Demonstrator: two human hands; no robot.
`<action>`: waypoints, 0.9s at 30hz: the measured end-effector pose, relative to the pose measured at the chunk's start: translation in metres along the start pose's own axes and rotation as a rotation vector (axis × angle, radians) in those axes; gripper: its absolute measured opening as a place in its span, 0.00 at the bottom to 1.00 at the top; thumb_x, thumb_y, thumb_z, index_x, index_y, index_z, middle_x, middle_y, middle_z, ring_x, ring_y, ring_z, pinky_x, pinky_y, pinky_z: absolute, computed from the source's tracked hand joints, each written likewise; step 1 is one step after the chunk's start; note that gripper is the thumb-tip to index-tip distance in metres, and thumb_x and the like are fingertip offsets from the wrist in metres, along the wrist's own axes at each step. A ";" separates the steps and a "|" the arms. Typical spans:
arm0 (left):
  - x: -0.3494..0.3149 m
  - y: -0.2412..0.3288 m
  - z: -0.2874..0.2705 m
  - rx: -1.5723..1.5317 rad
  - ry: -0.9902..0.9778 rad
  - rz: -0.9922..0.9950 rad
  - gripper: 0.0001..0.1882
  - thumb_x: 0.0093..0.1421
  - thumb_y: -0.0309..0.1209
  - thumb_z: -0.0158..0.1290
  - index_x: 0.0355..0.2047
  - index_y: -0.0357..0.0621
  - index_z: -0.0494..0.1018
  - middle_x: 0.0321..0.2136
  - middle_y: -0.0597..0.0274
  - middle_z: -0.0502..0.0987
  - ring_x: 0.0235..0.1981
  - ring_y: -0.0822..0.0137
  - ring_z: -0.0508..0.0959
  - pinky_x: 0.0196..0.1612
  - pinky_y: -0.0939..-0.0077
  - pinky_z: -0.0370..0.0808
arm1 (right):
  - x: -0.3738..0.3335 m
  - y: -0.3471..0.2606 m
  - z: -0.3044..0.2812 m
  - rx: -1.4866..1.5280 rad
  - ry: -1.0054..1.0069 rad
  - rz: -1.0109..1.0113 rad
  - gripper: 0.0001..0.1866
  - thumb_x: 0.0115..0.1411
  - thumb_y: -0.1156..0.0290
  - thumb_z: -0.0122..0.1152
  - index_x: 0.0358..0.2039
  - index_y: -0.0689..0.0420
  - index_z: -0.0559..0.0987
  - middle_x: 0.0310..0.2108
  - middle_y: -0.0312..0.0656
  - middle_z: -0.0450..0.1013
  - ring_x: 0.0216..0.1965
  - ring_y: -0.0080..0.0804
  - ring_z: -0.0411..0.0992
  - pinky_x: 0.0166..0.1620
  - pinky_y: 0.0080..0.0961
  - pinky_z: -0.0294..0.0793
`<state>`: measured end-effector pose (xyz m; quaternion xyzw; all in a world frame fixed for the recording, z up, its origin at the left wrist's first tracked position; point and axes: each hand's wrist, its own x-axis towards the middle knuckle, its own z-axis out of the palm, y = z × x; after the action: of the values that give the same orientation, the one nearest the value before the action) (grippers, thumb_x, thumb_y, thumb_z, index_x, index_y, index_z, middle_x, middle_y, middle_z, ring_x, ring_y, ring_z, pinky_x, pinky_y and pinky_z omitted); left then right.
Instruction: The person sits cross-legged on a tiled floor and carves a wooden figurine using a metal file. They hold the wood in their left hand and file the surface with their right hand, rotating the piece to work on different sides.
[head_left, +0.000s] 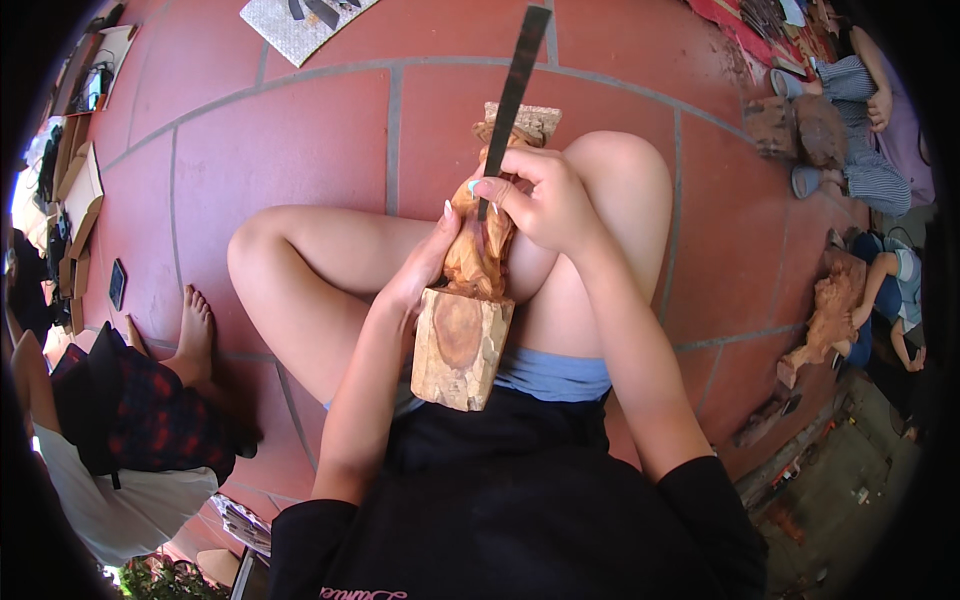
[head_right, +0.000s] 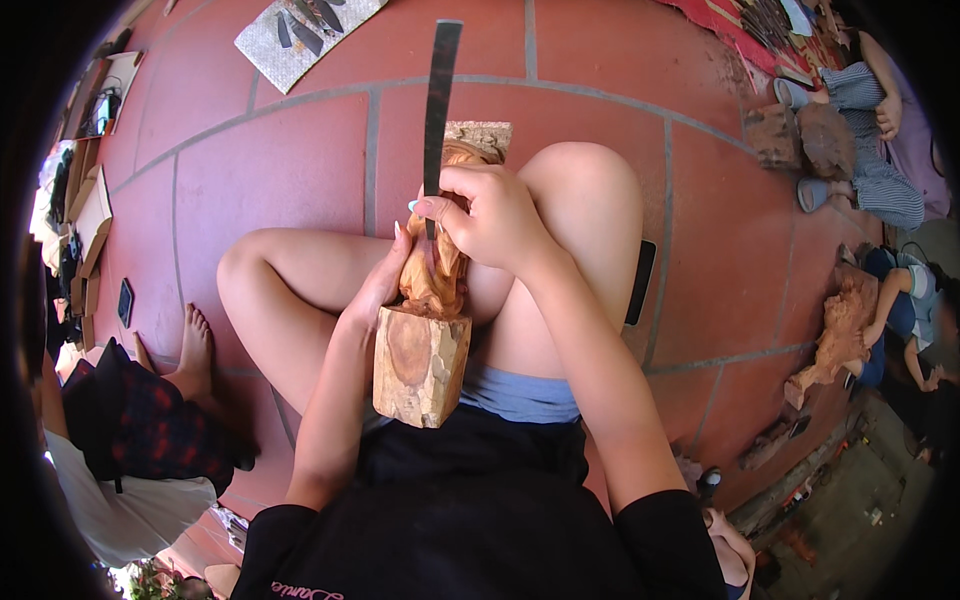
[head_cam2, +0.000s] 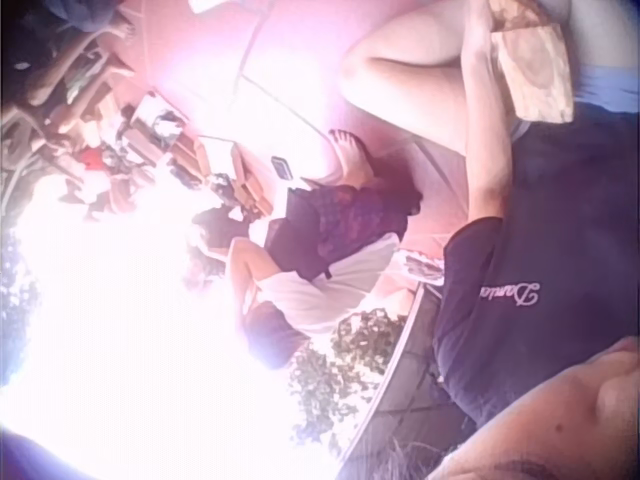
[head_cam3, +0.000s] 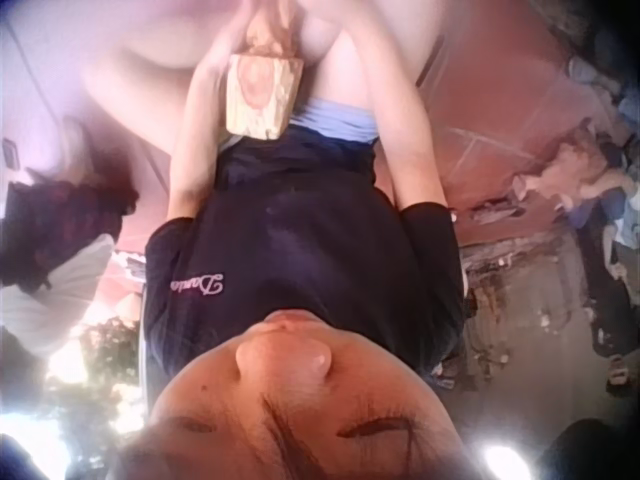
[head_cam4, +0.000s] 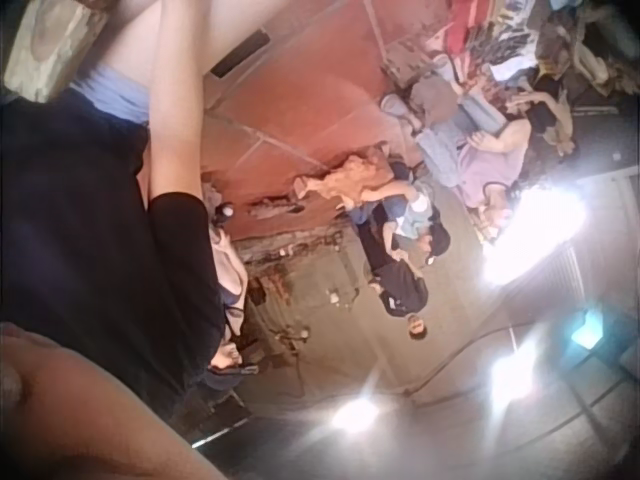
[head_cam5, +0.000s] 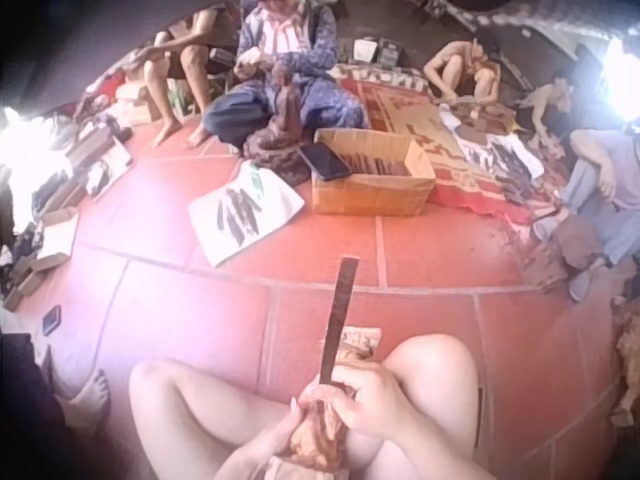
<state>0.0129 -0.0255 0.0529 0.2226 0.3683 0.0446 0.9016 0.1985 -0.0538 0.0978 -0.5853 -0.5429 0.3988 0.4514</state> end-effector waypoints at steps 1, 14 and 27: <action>-0.001 0.000 0.000 0.005 -0.017 0.006 0.34 0.62 0.58 0.37 0.53 0.40 0.62 0.39 0.57 0.75 0.39 0.65 0.77 0.43 0.72 0.75 | 0.002 -0.001 0.001 -0.017 0.029 -0.012 0.03 0.55 0.78 0.58 0.30 0.64 0.77 0.25 0.37 0.72 0.25 0.20 0.68 0.29 0.18 0.68; -0.005 0.009 0.019 0.077 0.076 0.037 0.33 0.63 0.55 0.39 0.55 0.39 0.58 0.42 0.60 0.70 0.43 0.71 0.72 0.46 0.76 0.71 | 0.007 -0.001 0.000 -0.122 0.095 -0.103 0.02 0.55 0.79 0.57 0.28 0.65 0.75 0.25 0.37 0.71 0.27 0.22 0.69 0.30 0.18 0.68; 0.012 -0.007 -0.002 -0.229 -0.027 -0.063 0.41 0.58 0.66 0.30 0.50 0.40 0.65 0.37 0.51 0.75 0.34 0.54 0.78 0.38 0.61 0.78 | -0.008 -0.007 -0.010 0.379 -0.097 0.056 0.06 0.56 0.72 0.61 0.31 0.62 0.78 0.27 0.35 0.73 0.30 0.18 0.68 0.34 0.18 0.67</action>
<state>0.0197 -0.0280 0.0415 0.1070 0.3555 0.0553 0.9269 0.2053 -0.0623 0.1067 -0.4847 -0.4626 0.5342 0.5154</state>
